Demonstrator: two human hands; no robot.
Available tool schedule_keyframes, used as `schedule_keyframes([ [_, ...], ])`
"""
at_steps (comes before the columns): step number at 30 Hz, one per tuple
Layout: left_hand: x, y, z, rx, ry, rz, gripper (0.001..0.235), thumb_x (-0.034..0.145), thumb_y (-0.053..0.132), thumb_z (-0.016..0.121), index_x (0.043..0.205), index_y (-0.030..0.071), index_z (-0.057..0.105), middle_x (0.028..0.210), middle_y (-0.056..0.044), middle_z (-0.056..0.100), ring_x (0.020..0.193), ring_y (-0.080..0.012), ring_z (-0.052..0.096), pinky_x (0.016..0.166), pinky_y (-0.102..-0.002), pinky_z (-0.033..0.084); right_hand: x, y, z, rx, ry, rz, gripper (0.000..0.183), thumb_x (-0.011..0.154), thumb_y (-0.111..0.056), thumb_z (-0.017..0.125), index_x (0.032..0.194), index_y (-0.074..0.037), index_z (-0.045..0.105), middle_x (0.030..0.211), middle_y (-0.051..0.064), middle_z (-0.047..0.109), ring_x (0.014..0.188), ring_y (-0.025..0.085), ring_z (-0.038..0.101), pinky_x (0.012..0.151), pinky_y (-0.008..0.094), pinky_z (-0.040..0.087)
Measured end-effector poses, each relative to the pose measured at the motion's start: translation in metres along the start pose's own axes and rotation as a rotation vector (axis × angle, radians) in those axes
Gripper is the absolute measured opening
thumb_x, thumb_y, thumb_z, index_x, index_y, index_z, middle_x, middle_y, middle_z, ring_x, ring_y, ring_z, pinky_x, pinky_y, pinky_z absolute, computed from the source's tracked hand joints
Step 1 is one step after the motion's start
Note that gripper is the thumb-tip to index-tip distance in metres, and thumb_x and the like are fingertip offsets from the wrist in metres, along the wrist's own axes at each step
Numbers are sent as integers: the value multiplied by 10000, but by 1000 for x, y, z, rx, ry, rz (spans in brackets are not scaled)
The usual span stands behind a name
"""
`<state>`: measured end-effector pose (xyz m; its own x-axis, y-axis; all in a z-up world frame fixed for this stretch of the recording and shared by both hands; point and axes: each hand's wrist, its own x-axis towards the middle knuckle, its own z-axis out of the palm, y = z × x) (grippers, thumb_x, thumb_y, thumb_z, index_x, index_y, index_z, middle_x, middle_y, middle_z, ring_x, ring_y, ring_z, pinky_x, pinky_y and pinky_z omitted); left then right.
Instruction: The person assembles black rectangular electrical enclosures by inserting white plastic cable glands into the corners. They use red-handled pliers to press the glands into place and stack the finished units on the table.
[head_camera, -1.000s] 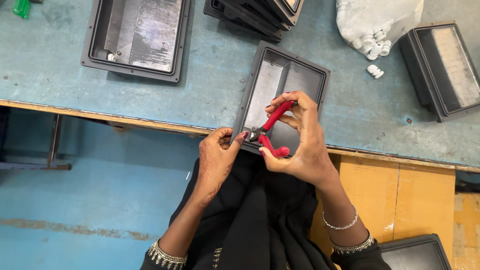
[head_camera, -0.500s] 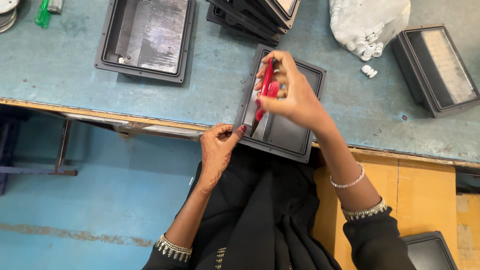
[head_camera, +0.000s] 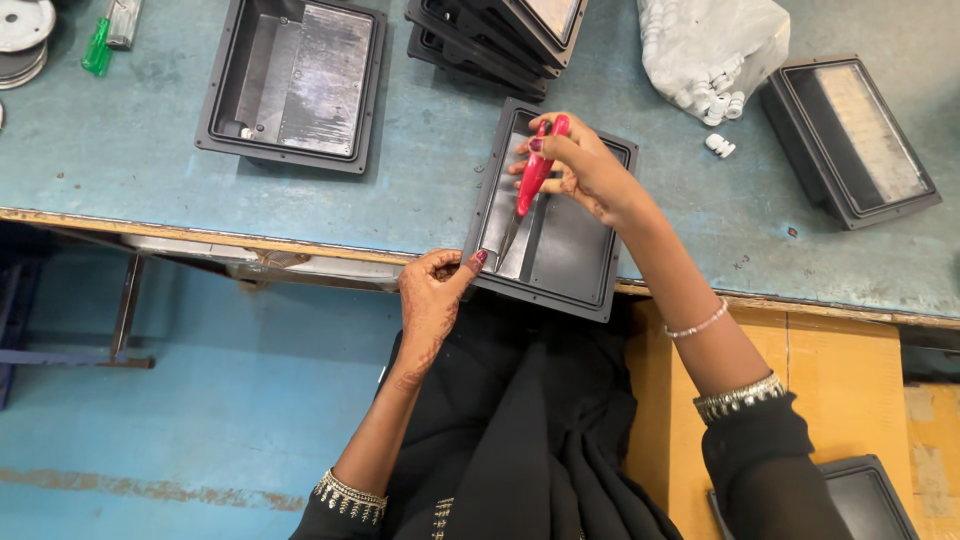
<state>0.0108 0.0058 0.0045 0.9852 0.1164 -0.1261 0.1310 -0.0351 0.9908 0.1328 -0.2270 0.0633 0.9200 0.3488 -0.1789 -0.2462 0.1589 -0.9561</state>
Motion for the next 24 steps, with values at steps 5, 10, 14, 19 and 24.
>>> schedule_keyframes([
  [5,2,-1,1,42,19,2,287,835,245,840,911,-24,773,708,14,686,645,-25,574,584,-194,455,-54,-22,33,-265,-6,-260,740,905,-203,735,1492,-80,301,1395,163,499,1319,296,599,1001,471,576],
  [10,3,-1,2,39,23,-18,295,827,247,853,897,-28,773,692,16,678,630,-25,557,566,-199,436,-102,-21,80,-574,8,-493,899,811,-75,873,1496,-76,290,1463,178,481,1388,282,560,1147,479,507],
  [14,3,-1,2,44,23,-11,292,828,244,853,895,-28,771,686,18,673,623,-25,551,562,-199,434,-103,-19,89,-691,-9,-637,897,788,-79,880,1485,-80,316,1393,152,547,1330,250,614,1097,441,524],
  [19,2,0,2,34,25,-4,278,829,234,844,897,-26,772,682,25,672,617,-20,548,556,-194,427,-71,-19,60,-525,19,-458,790,795,-85,808,1457,-60,378,1320,138,611,1200,233,680,966,397,621],
  [24,2,2,2,24,31,-27,279,829,232,847,890,-29,771,663,30,645,598,-21,517,536,-196,398,-24,-6,25,-243,-53,-349,627,938,-239,723,1432,-22,403,1256,159,611,1135,254,709,976,396,619],
])
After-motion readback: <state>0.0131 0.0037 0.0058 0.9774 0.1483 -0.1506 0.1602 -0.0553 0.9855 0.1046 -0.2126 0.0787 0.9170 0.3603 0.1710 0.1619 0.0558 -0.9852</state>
